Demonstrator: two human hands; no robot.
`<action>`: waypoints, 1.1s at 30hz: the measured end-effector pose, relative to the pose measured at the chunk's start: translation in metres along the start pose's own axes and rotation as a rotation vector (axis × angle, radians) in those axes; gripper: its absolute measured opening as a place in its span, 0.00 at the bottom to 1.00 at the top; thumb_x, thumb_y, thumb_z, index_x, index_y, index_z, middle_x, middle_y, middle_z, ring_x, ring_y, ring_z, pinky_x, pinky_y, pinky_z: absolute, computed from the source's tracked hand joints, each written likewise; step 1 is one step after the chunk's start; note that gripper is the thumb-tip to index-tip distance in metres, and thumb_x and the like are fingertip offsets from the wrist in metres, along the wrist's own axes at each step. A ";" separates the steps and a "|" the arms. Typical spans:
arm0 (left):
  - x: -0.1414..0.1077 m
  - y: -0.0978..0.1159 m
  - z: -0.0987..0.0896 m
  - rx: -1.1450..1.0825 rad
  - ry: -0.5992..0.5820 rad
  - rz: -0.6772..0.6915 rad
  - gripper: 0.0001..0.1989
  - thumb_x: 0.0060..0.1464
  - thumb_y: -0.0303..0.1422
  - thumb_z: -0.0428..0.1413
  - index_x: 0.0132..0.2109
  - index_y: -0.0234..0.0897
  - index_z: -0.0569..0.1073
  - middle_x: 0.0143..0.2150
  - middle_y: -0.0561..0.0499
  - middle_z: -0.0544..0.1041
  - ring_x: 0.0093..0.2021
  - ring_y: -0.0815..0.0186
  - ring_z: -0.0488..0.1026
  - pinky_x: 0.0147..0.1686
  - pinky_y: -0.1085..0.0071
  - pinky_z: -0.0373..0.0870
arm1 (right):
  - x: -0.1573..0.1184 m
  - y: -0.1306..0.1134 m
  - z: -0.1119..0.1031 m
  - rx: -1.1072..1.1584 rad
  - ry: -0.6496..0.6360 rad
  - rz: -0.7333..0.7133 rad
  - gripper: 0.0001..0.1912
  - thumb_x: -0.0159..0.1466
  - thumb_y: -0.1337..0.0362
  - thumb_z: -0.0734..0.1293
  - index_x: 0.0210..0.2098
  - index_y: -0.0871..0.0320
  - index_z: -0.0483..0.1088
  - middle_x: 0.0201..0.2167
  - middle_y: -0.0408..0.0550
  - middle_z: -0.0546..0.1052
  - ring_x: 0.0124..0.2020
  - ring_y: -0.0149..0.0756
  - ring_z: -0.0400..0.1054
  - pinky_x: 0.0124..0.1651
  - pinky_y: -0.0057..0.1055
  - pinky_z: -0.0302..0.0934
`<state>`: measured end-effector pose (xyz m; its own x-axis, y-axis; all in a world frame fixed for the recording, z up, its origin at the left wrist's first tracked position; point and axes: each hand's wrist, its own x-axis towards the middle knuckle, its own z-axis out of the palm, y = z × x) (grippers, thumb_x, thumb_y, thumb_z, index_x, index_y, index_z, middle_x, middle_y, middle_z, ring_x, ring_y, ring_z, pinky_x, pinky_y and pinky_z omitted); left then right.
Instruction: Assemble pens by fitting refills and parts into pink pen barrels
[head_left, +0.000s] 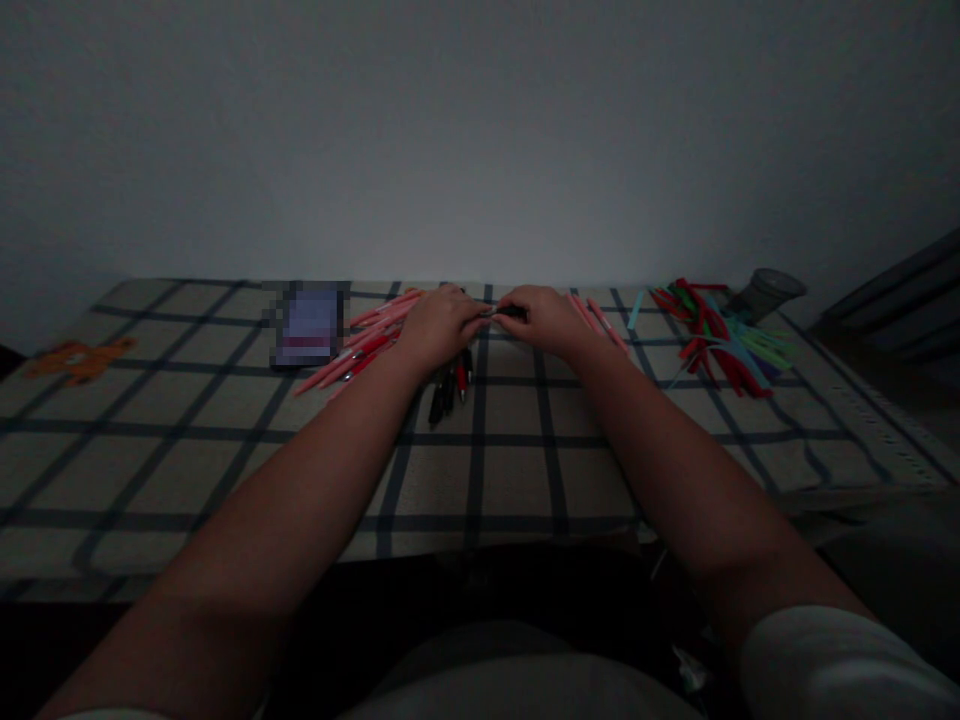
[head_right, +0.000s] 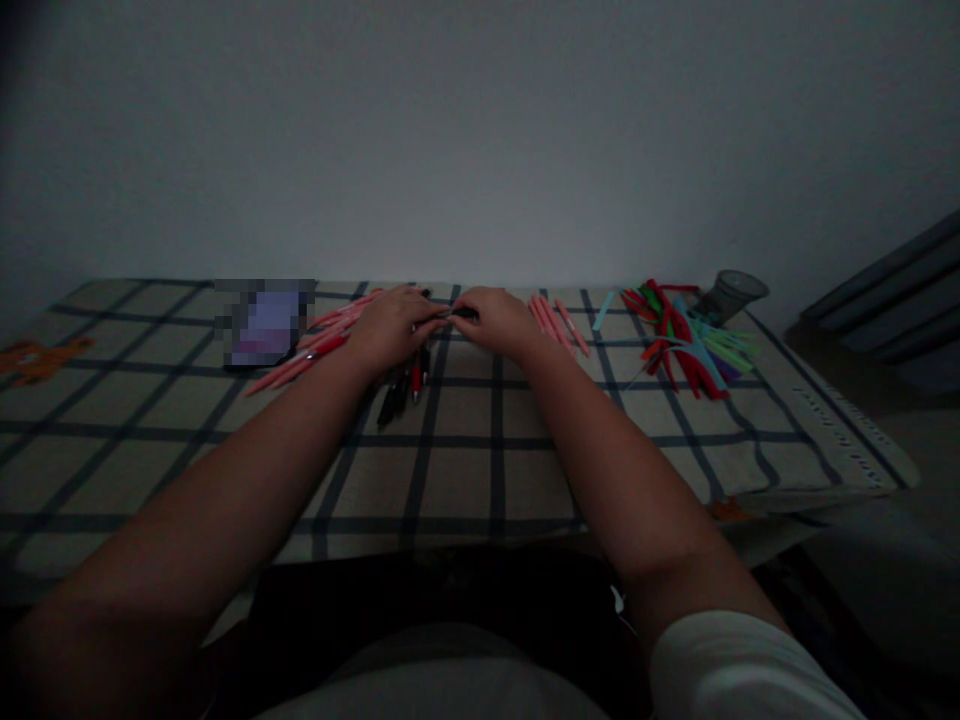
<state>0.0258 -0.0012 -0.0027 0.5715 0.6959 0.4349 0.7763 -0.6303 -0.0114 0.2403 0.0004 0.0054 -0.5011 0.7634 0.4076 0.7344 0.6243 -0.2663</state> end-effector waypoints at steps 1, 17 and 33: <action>0.000 0.000 0.000 -0.001 -0.002 0.006 0.18 0.70 0.39 0.53 0.58 0.40 0.81 0.48 0.43 0.83 0.53 0.55 0.75 0.52 0.61 0.68 | 0.000 0.001 0.001 0.006 -0.001 -0.005 0.13 0.67 0.61 0.67 0.45 0.60 0.81 0.42 0.55 0.83 0.41 0.42 0.71 0.44 0.34 0.59; -0.001 -0.013 0.002 0.007 0.051 -0.037 0.16 0.68 0.39 0.54 0.55 0.43 0.82 0.48 0.44 0.83 0.51 0.54 0.75 0.51 0.59 0.69 | -0.003 0.001 -0.011 -0.009 0.029 0.038 0.16 0.70 0.58 0.65 0.49 0.59 0.81 0.45 0.55 0.83 0.45 0.44 0.73 0.46 0.36 0.60; -0.003 -0.016 0.007 0.016 0.018 0.028 0.16 0.70 0.38 0.52 0.56 0.44 0.81 0.49 0.45 0.83 0.53 0.54 0.75 0.53 0.58 0.67 | 0.000 0.004 -0.003 0.017 -0.001 0.008 0.13 0.69 0.62 0.66 0.45 0.60 0.81 0.44 0.56 0.83 0.45 0.44 0.73 0.49 0.35 0.61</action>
<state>0.0137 0.0092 -0.0095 0.5879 0.6720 0.4503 0.7647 -0.6433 -0.0384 0.2443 0.0024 0.0068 -0.4955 0.7685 0.4048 0.7308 0.6207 -0.2840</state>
